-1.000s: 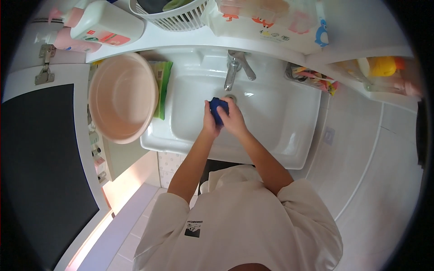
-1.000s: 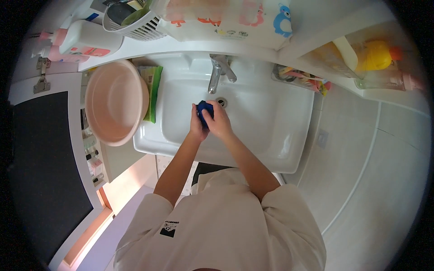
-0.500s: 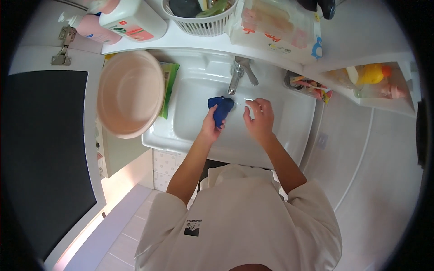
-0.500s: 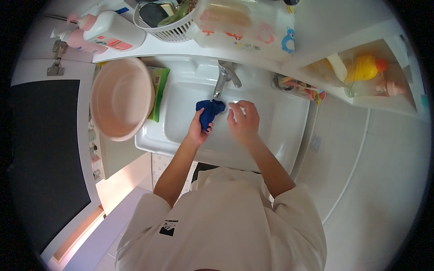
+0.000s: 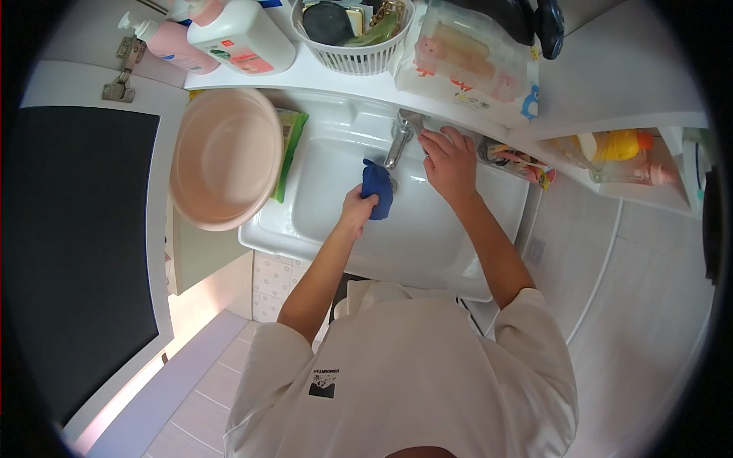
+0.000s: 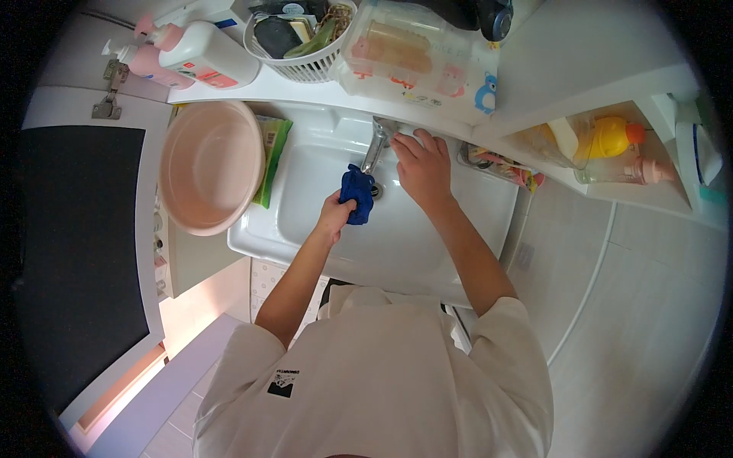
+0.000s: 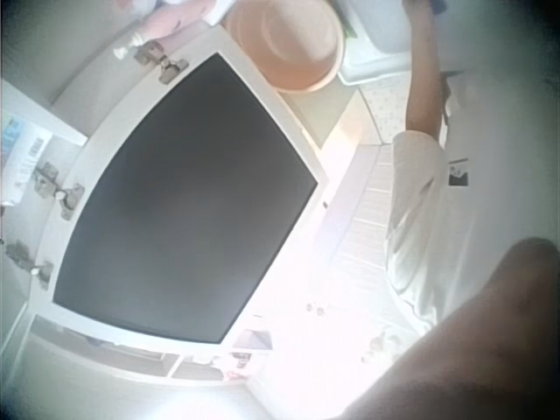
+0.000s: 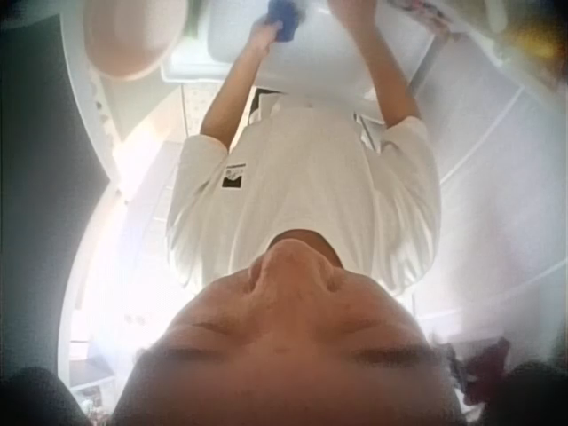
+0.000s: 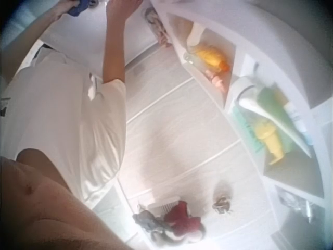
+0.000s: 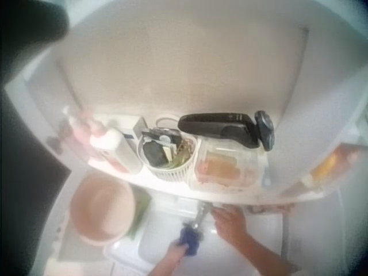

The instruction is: The person washes a cloth in a sink, fills a basin with water, and then carries the cloth and basin to a living area where they kneel on the floor to wipe the surface under a couch.

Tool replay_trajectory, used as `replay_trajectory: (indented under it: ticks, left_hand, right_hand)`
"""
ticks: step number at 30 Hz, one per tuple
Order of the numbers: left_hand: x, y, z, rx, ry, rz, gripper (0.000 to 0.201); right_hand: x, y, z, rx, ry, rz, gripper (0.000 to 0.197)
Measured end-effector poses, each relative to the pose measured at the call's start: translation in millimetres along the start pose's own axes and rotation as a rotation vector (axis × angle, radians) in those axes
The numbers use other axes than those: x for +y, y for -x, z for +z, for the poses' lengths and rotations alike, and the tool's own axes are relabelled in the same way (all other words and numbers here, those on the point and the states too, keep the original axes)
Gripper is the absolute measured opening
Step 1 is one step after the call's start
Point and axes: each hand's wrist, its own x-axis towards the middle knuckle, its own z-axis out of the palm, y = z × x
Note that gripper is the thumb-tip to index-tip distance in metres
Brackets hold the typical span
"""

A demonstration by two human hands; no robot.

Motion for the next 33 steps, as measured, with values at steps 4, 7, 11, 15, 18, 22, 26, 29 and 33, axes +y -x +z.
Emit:
replay_trajectory:
  ticks: [4,7,11,15,18,22,26,29,33]
  left_hand:
    - [0.6,-2.8,2.8,-0.008,-0.03,0.004,0.033]
    - [1.5,-5.7,6.4,-0.015,-0.045,0.007,0.033]
    - [2.7,-8.1,11.0,-0.025,-0.067,0.015,0.035]
    - [5.4,-8.4,12.6,-0.021,-0.074,0.025,0.035]
    - [12.2,-6.5,16.0,-0.029,-0.046,-0.025,0.032]
    - [7.2,-13.2,10.2,-0.044,0.053,-0.065,0.031]
    - [13.8,-11.9,12.1,-0.05,0.068,-0.139,0.036]
    - [15.0,-12.2,10.3,-0.019,0.117,-0.164,0.03]
    - [17.1,-8.7,13.0,-0.009,0.178,-0.178,0.031]
  right_hand:
    - [4.3,-7.8,-3.8,-0.013,0.008,-0.018,0.036]
    - [4.0,-12.0,-7.2,-0.021,-0.027,-0.002,0.034]
    - [2.3,-15.8,-11.7,-0.068,0.002,0.011,0.031]
    - [1.4,-21.3,-14.0,-0.07,0.001,0.009,0.03]
    - [2.7,-21.8,-15.7,-0.099,-0.005,0.034,0.029]
    - [3.2,-29.3,-14.6,-0.095,-0.041,0.021,0.027]
    - [3.7,-28.9,-13.4,-0.094,-0.066,0.065,0.028]
    - [1.7,-28.8,-12.7,-0.096,-0.071,0.076,0.029]
    - [2.7,-24.0,-11.9,-0.084,-0.08,0.072,0.031]
